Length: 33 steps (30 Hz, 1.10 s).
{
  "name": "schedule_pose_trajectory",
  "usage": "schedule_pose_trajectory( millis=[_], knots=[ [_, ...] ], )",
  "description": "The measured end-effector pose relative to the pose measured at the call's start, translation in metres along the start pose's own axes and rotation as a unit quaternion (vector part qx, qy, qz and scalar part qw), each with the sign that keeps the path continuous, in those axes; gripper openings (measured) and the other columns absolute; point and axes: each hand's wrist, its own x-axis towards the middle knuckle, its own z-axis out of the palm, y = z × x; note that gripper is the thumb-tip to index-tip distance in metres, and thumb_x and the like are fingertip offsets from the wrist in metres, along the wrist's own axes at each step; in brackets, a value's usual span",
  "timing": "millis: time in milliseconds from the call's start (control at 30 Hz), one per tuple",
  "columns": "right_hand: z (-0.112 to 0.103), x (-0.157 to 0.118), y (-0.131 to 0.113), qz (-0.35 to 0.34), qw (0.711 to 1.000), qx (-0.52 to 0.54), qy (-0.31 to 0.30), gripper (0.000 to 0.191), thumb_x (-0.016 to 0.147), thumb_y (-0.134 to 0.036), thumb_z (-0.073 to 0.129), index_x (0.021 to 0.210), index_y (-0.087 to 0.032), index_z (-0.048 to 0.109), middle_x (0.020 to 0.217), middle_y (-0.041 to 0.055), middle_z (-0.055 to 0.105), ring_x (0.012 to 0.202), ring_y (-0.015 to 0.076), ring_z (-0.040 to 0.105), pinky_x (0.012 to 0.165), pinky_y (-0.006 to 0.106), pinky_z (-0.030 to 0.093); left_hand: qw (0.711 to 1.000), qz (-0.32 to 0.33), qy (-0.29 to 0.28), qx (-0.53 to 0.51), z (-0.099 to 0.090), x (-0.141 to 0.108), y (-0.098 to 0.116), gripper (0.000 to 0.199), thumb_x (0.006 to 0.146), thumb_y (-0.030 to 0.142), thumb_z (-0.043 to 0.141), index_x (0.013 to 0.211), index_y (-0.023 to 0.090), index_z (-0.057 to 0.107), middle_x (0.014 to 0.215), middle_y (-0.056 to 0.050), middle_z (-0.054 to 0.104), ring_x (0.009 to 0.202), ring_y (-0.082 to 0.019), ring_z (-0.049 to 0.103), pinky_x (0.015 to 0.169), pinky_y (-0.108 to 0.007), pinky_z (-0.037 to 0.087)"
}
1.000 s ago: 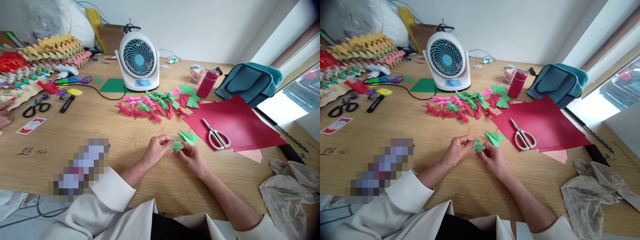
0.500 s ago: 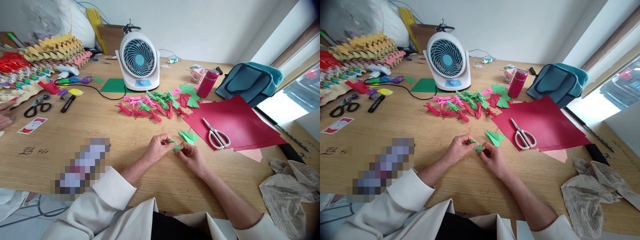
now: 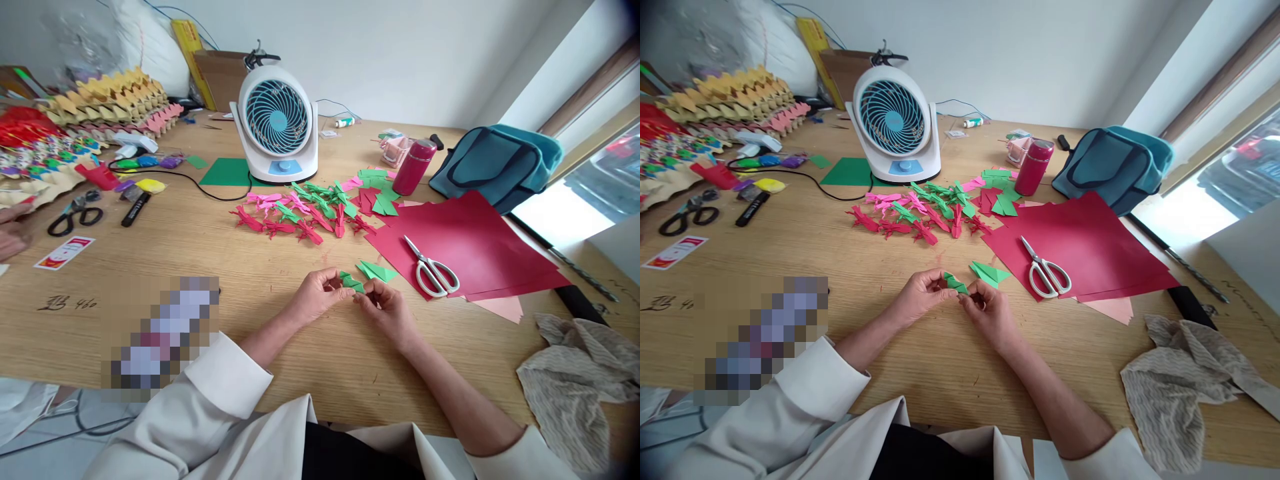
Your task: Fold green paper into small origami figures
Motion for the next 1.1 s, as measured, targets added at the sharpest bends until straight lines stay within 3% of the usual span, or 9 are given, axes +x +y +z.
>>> schedule_pose_trajectory(
  millis=[133, 367, 633, 867, 967, 1033, 1100],
  knots=[
    [0.0, 0.0, 0.0, -0.011, 1.0, 0.017, -0.011, 0.023, 0.088, -0.039, 0.063, 0.077, -0.019, 0.057, 0.064, -0.0036, 0.048, 0.059, 0.0111, 0.04, 0.056, 0.026, 0.032, 1.0, -0.004, 0.011, -0.029, 0.002, 0.002, -0.002, 0.029, 0.068, 0.036, 0.08, 0.075, 0.014, 0.063, 0.071, 0.002, 0.063, 0.07, -0.011, 0.056, 0.069, -0.023, 0.043],
    [0.001, -0.002, -0.004, 0.029, 0.998, 0.013, -0.055, 0.034, 0.089, -0.05, 0.058, 0.076, -0.019, 0.059, 0.063, -0.0019, 0.048, 0.056, 0.0113, 0.036, 0.052, 0.026, 0.029, 0.996, -0.023, 0.037, -0.077, 0.001, -0.001, 0.009, 0.03, 0.067, 0.036, 0.081, 0.077, 0.014, 0.065, 0.075, 0.001, 0.063, 0.075, -0.012, 0.057, 0.077, -0.026, 0.044],
    [0.0, -0.003, -0.015, 0.005, 0.997, -0.039, -0.073, 0.034, 0.091, -0.042, 0.055, 0.065, -0.019, 0.049, 0.059, -0.0033, 0.042, 0.055, 0.0105, 0.034, 0.052, 0.026, 0.026, 0.987, -0.063, 0.049, -0.141, 0.003, -0.003, 0.01, 0.032, 0.065, 0.036, 0.083, 0.072, 0.013, 0.062, 0.071, 0.003, 0.06, 0.069, -0.008, 0.051, 0.067, -0.021, 0.039],
    [0.002, -0.006, -0.016, -0.007, 0.999, -0.023, -0.045, 0.038, 0.092, -0.047, 0.056, 0.066, -0.02, 0.05, 0.06, -0.0026, 0.047, 0.056, 0.011, 0.039, 0.054, 0.026, 0.03, 0.982, -0.088, -0.003, -0.169, 0.01, -0.007, 0.009, 0.041, 0.062, 0.039, 0.086, 0.079, 0.014, 0.06, 0.071, 0.004, 0.059, 0.064, -0.007, 0.049, 0.063, -0.021, 0.037],
    [0.0, -0.007, -0.014, -0.015, 0.998, -0.003, -0.058, 0.039, 0.093, -0.049, 0.054, 0.068, -0.02, 0.052, 0.062, -0.0019, 0.048, 0.057, 0.0119, 0.041, 0.055, 0.027, 0.032, 0.981, -0.091, 0.009, -0.172, 0.01, -0.007, 0.012, 0.048, 0.059, 0.039, 0.089, 0.086, 0.015, 0.058, 0.075, 0.003, 0.062, 0.068, -0.008, 0.054, 0.067, -0.022, 0.039],
    [-0.003, -0.006, -0.013, -0.025, 0.998, 0.027, -0.049, 0.034, 0.096, -0.048, 0.05, 0.076, -0.02, 0.055, 0.068, -0.0002, 0.053, 0.061, 0.0133, 0.046, 0.058, 0.027, 0.037, 0.98, -0.102, 0.014, -0.168, 0.009, -0.008, 0.013, 0.056, 0.057, 0.039, 0.09, 0.094, 0.016, 0.055, 0.078, 0.003, 0.064, 0.07, -0.009, 0.057, 0.068, -0.022, 0.04],
    [-0.007, -0.004, -0.011, -0.047, 0.998, 0.038, 0.005, 0.022, 0.096, -0.043, 0.05, 0.091, -0.022, 0.056, 0.08, 0.0021, 0.058, 0.068, 0.0153, 0.053, 0.064, 0.029, 0.044, 0.979, -0.123, 0.004, -0.159, 0.006, -0.009, 0.014, 0.059, 0.056, 0.039, 0.091, 0.095, 0.018, 0.052, 0.073, 0.005, 0.061, 0.065, -0.008, 0.054, 0.063, -0.021, 0.037]
  ],
)
